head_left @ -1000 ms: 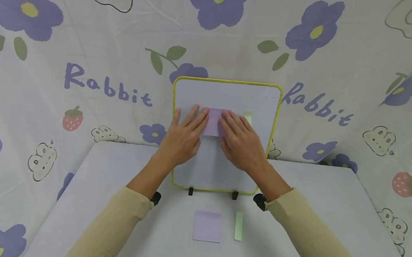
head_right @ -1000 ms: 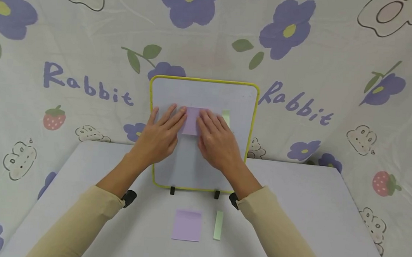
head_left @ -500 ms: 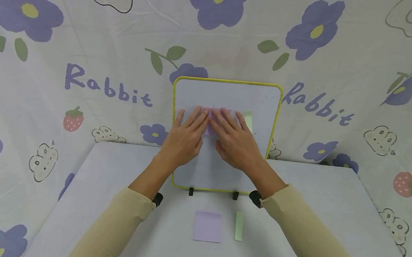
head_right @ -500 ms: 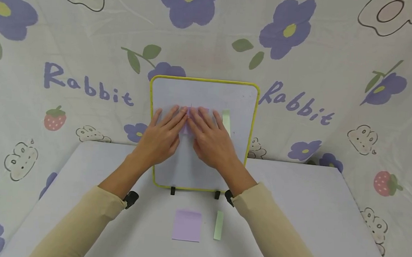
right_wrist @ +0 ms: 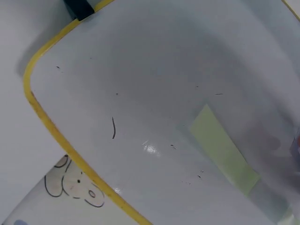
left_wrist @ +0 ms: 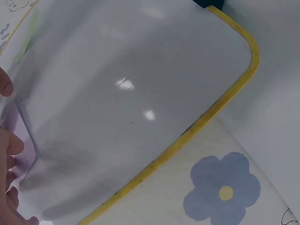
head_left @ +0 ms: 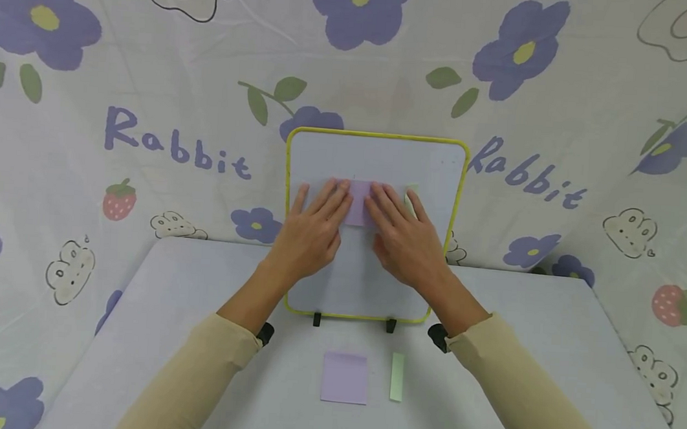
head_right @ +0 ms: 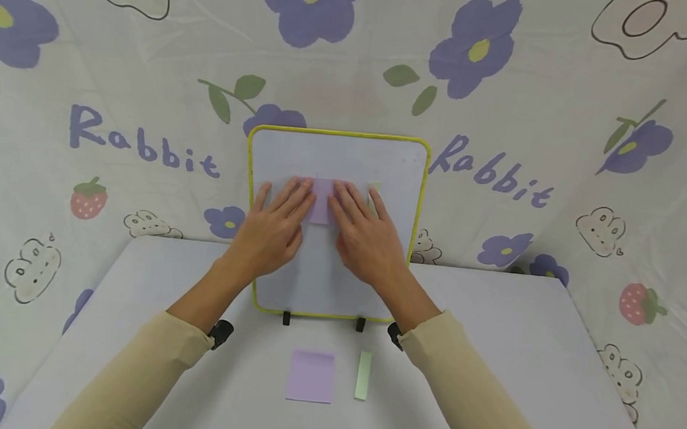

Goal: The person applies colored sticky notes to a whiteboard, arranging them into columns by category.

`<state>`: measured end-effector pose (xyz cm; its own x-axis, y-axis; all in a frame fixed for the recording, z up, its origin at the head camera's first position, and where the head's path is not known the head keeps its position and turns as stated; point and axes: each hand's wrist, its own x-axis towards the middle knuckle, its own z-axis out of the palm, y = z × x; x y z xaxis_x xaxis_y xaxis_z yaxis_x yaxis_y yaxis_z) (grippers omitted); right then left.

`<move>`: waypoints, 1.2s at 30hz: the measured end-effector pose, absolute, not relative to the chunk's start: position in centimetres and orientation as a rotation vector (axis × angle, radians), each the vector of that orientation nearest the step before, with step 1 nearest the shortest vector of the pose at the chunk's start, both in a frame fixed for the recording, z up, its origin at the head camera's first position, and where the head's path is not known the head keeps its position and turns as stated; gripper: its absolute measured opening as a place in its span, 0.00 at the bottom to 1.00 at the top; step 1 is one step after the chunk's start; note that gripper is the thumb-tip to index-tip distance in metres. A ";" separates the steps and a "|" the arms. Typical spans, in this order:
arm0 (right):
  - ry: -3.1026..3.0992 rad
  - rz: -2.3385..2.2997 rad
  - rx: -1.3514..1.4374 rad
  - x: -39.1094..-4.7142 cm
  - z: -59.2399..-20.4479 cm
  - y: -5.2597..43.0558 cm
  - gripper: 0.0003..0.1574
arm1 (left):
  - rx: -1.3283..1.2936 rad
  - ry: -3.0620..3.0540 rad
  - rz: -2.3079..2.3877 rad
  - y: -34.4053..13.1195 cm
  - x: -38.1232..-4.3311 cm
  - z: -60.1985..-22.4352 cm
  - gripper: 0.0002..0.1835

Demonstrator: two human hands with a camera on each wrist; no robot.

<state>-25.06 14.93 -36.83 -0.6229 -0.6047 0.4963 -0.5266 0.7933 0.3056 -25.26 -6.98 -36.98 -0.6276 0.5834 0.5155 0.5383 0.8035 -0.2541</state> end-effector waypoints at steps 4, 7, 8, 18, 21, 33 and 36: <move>-2.409 -0.157 0.852 -24.9 -36.9 14.9 0.42 | -0.823 -2.391 0.111 -6.9 -25.1 -36.9 0.31; -2.414 -0.158 0.860 -24.8 -36.9 14.9 0.42 | -0.826 -2.390 0.110 -7.0 -25.0 -36.9 0.31; -2.413 -0.164 0.863 -24.8 -37.0 14.9 0.42 | -0.829 -2.391 0.110 -7.1 -25.0 -37.0 0.31; -2.402 -0.200 0.895 -24.3 -37.5 15.1 0.42 | -0.846 -2.357 0.120 -7.6 -24.8 -37.7 0.30; -2.398 -0.221 0.900 -24.1 -37.7 15.2 0.42 | -0.846 -2.349 0.128 -7.6 -24.7 -37.8 0.30; -2.351 0.092 0.988 -21.8 -39.5 15.8 0.42 | -0.870 -2.413 0.002 -8.3 -22.6 -38.9 0.28; -2.344 0.245 1.052 -20.5 -40.4 16.2 0.41 | -0.903 -2.427 0.022 -8.9 -21.6 -39.8 0.28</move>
<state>-20.46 16.18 -40.41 -0.5398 -0.6334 0.5545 -0.7344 0.6763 0.0576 -21.55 -8.91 -39.76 -0.6263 0.6094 0.4863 0.6003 0.7749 -0.1980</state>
